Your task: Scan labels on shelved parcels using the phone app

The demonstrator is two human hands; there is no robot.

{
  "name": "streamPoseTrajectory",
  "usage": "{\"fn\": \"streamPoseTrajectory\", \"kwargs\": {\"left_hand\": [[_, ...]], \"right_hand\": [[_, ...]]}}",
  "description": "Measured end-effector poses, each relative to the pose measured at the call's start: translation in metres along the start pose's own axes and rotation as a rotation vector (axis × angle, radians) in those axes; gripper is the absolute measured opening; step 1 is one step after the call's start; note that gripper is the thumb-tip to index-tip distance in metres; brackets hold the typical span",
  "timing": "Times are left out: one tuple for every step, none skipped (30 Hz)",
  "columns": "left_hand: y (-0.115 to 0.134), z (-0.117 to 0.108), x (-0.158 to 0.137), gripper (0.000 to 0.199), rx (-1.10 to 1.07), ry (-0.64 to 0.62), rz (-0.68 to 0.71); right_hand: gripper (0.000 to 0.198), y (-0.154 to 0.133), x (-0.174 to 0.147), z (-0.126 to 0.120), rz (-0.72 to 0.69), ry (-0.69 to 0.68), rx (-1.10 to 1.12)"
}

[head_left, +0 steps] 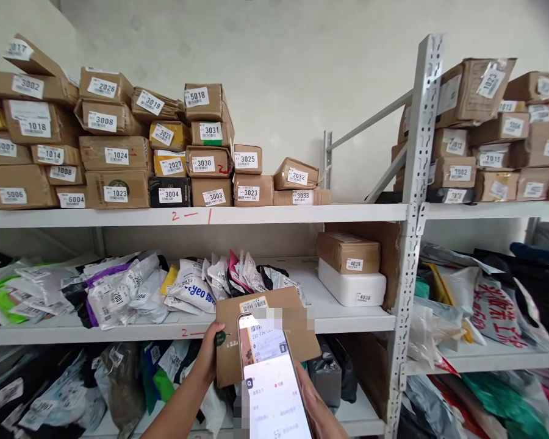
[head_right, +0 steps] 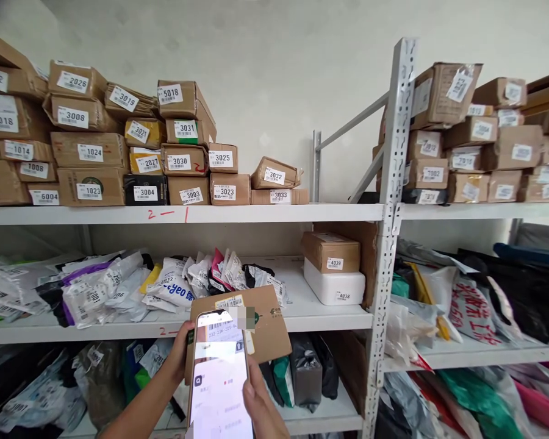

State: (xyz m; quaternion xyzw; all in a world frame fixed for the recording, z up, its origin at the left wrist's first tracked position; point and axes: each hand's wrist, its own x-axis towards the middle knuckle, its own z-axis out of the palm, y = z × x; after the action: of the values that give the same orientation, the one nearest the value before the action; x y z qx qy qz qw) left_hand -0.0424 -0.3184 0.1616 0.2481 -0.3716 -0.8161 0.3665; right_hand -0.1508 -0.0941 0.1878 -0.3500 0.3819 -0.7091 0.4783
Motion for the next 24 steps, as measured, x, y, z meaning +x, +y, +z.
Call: {"fn": "streamPoseTrajectory", "kwargs": {"left_hand": [[0.000, 0.000, 0.000, 0.040, 0.000, -0.003, 0.002], [0.001, 0.000, 0.000, 0.040, 0.000, -0.008, 0.004], [0.001, 0.001, 0.000, 0.040, -0.002, -0.013, 0.005], [0.002, 0.001, 0.001, 0.039, -0.003, -0.020, 0.004], [0.003, 0.002, 0.001, 0.039, -0.005, -0.025, 0.002], [0.003, 0.002, 0.001, 0.039, -0.007, -0.031, -0.001], [0.004, 0.003, 0.001, 0.039, -0.007, -0.034, -0.003], [0.004, 0.003, 0.000, 0.039, -0.007, -0.036, -0.004], [0.004, 0.003, 0.000, 0.038, -0.007, -0.037, -0.005], [0.004, 0.003, -0.001, 0.037, -0.007, -0.037, -0.005], [0.004, 0.004, -0.001, 0.037, -0.007, -0.036, -0.006], [0.004, 0.004, -0.002, 0.036, -0.007, -0.034, -0.007], [0.004, 0.004, -0.002, 0.036, -0.006, -0.032, -0.007], [0.004, 0.005, -0.003, 0.035, -0.006, -0.029, -0.007], [0.004, 0.005, -0.003, 0.035, -0.006, -0.025, -0.007], [0.005, 0.006, -0.003, 0.034, -0.006, -0.020, -0.004], [0.005, 0.007, -0.004, 0.033, -0.008, -0.015, 0.001], [0.006, 0.008, -0.004, 0.032, -0.009, -0.009, 0.006], [0.006, 0.009, -0.005, 0.031, -0.010, -0.003, 0.009], [0.007, 0.009, -0.006, 0.031, -0.010, 0.003, 0.012], [0.007, 0.010, -0.006, 0.032, -0.011, 0.008, 0.016], [0.007, 0.010, -0.007, 0.032, -0.013, 0.014, 0.019], [0.007, 0.010, -0.008, 0.033, -0.015, 0.019, 0.024], [0.007, 0.010, -0.009, 0.035, -0.018, 0.026, 0.031]], "right_hand": [[0.067, 0.000, 0.000, 0.000, -0.015, -0.011, -0.009], [0.067, 0.000, -0.001, 0.001, -0.028, -0.017, -0.015], [0.067, -0.001, -0.001, 0.002, -0.039, -0.021, -0.017], [0.068, -0.001, -0.001, 0.004, -0.048, -0.024, -0.015], [0.070, -0.001, -0.001, 0.005, -0.051, -0.026, -0.008], [0.072, -0.002, -0.001, 0.007, -0.045, -0.026, 0.004], [0.073, -0.002, -0.001, 0.008, -0.029, -0.024, 0.018], [0.073, -0.002, -0.001, 0.009, -0.014, -0.021, 0.031], [0.072, -0.001, -0.001, 0.009, -0.003, -0.018, 0.040], [0.072, -0.001, -0.001, 0.009, 0.002, -0.015, 0.045], [0.072, 0.000, -0.001, 0.009, 0.003, -0.012, 0.045], [0.071, 0.000, -0.001, 0.008, 0.000, -0.006, 0.042], [0.070, 0.000, -0.001, 0.008, -0.004, 0.003, 0.041], [0.070, 0.000, -0.001, 0.008, -0.006, 0.013, 0.043], [0.069, 0.000, -0.002, 0.008, -0.004, 0.019, 0.047], [0.068, -0.002, -0.003, 0.008, -0.004, 0.017, 0.053], [0.069, -0.003, -0.004, 0.008, -0.007, 0.004, 0.058], [0.070, -0.006, -0.006, 0.010, -0.011, -0.019, 0.064], [0.072, -0.008, -0.008, 0.011, -0.017, -0.050, 0.067], [0.076, -0.011, -0.011, 0.013, -0.017, -0.086, 0.078], [0.083, -0.013, -0.015, 0.016, -0.007, -0.128, 0.105], [0.093, -0.016, -0.018, 0.019, 0.011, -0.172, 0.150], [0.105, -0.018, -0.023, 0.022, 0.032, -0.213, 0.203], [0.114, -0.020, -0.027, 0.026, 0.056, -0.249, 0.251]]}}
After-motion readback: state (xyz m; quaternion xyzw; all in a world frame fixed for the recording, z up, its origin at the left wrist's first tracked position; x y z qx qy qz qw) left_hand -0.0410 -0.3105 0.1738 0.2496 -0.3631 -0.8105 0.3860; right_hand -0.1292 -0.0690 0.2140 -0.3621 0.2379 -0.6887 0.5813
